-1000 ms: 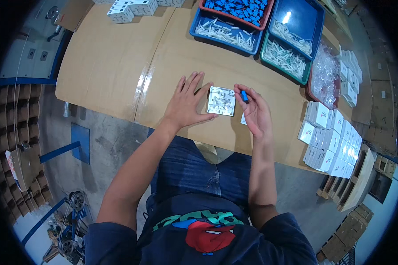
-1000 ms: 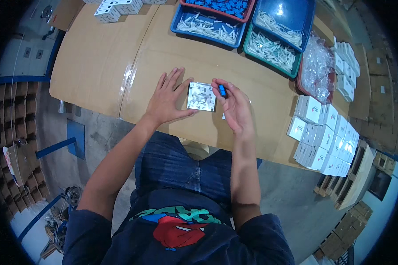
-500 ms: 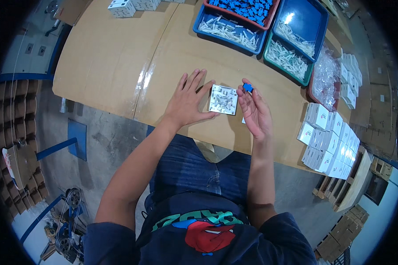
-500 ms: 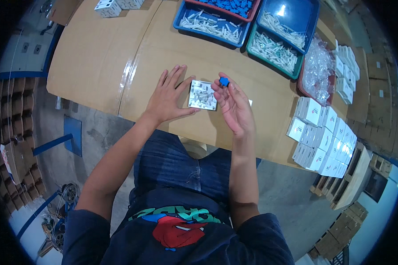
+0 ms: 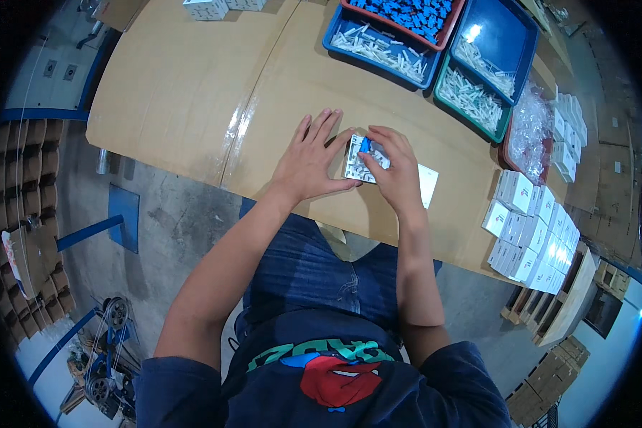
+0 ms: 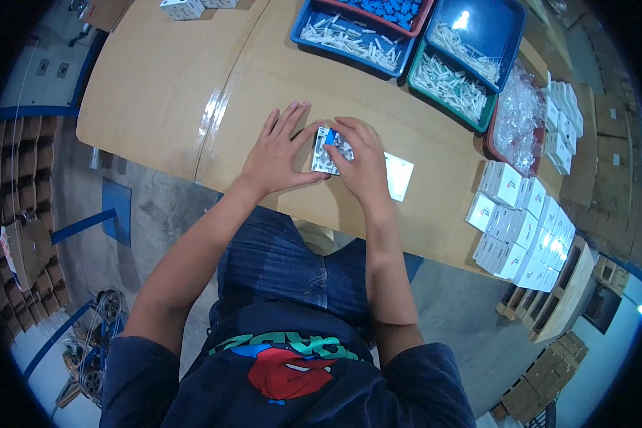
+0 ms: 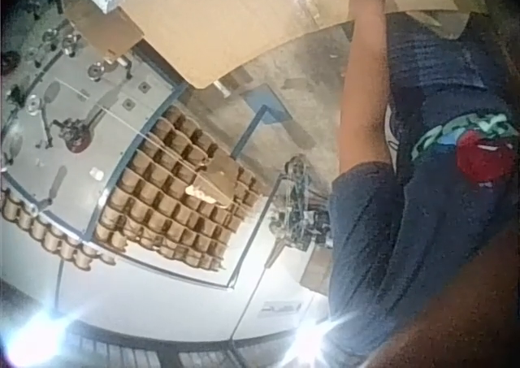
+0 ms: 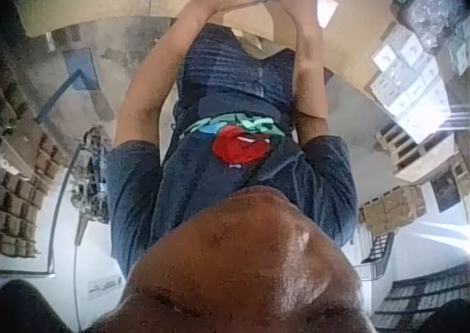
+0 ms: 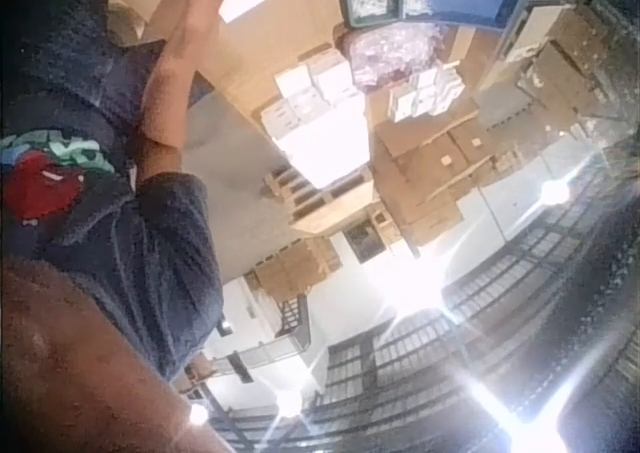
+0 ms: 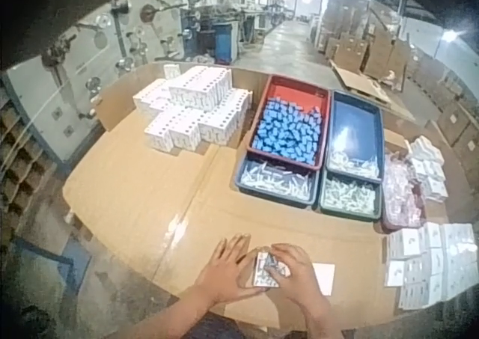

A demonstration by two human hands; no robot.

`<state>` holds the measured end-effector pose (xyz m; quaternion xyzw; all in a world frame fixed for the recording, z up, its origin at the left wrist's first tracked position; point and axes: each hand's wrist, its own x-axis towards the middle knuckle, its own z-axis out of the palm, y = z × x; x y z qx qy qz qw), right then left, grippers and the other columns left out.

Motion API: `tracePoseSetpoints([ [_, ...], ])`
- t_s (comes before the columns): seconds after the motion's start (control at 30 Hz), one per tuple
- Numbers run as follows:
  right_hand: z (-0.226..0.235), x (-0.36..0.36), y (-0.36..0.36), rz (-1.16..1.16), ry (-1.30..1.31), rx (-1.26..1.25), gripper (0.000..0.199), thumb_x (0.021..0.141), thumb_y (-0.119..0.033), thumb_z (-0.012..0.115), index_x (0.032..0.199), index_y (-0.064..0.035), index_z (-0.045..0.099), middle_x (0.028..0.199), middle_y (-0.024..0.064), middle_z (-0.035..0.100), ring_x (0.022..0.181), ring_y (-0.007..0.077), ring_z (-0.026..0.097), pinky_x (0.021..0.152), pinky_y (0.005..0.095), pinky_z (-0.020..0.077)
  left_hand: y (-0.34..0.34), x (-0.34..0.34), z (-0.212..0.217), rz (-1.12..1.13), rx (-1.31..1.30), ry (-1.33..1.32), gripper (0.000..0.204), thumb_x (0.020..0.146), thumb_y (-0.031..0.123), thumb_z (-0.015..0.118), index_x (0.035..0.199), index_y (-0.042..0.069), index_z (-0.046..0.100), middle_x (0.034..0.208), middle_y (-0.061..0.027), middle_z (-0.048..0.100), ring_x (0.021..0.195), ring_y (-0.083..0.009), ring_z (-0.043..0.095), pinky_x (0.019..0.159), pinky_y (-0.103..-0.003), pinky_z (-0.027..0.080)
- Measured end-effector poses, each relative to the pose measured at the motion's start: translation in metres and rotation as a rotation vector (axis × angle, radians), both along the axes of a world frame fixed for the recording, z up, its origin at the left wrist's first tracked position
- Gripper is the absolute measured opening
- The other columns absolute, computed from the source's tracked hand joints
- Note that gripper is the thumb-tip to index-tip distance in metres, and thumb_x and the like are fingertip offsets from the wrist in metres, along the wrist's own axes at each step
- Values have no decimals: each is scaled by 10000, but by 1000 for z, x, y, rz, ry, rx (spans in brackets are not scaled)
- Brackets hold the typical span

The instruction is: Assembling and packaging small electronic components into white boxes at a factory workbench.

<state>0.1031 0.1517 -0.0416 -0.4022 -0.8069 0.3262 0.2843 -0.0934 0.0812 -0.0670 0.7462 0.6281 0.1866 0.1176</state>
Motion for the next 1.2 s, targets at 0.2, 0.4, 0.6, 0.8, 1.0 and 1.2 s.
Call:
tracePoseSetpoints([
  [0.2,-5,-6,5,57,-90,60,360,834,-68,760,1187,-44,690,1264,109,654,1206,311,592,1022,398,469,0,-1,0,-8,-17,18,963,792,763,611,1524,160,442,1634,-164,279,1539,-331,209,1262,-523,128],
  [0.4,-9,-11,8,72,-99,37,364,831,-67,760,1188,-53,694,1269,97,653,1207,310,589,1028,396,464,1,-2,0,-6,-24,28,968,797,761,609,1535,164,422,1639,-163,267,1541,-329,203,1262,-522,134],
  [0.6,-13,-10,8,63,-94,45,357,820,-95,756,1170,-51,699,1233,93,661,1176,321,598,1016,425,462,1,-1,-1,-8,-33,33,967,798,760,607,1533,160,422,1637,-163,268,1541,-328,204,1263,-520,134],
  [0.8,-14,-11,8,65,-118,-1,354,827,-63,761,1175,-44,698,1252,98,663,1183,311,601,1019,401,467,0,-1,-3,-2,-33,25,958,798,759,608,1525,159,432,1637,-162,269,1540,-329,204,1263,-522,131],
  [1.0,-11,-15,10,27,-142,-17,343,815,-111,766,1148,-49,708,1227,88,669,1170,318,596,1045,431,434,3,-2,2,-12,-44,59,966,795,760,608,1532,165,421,1640,-163,265,1542,-331,197,1264,-523,128],
  [1.2,-13,-13,2,25,-145,7,394,836,-125,755,1219,-62,683,1270,104,654,1224,328,577,1133,484,377,2,-2,-1,-5,-26,34,964,794,762,605,1529,165,428,1635,-168,274,1541,-333,200,1263,-524,123],
])
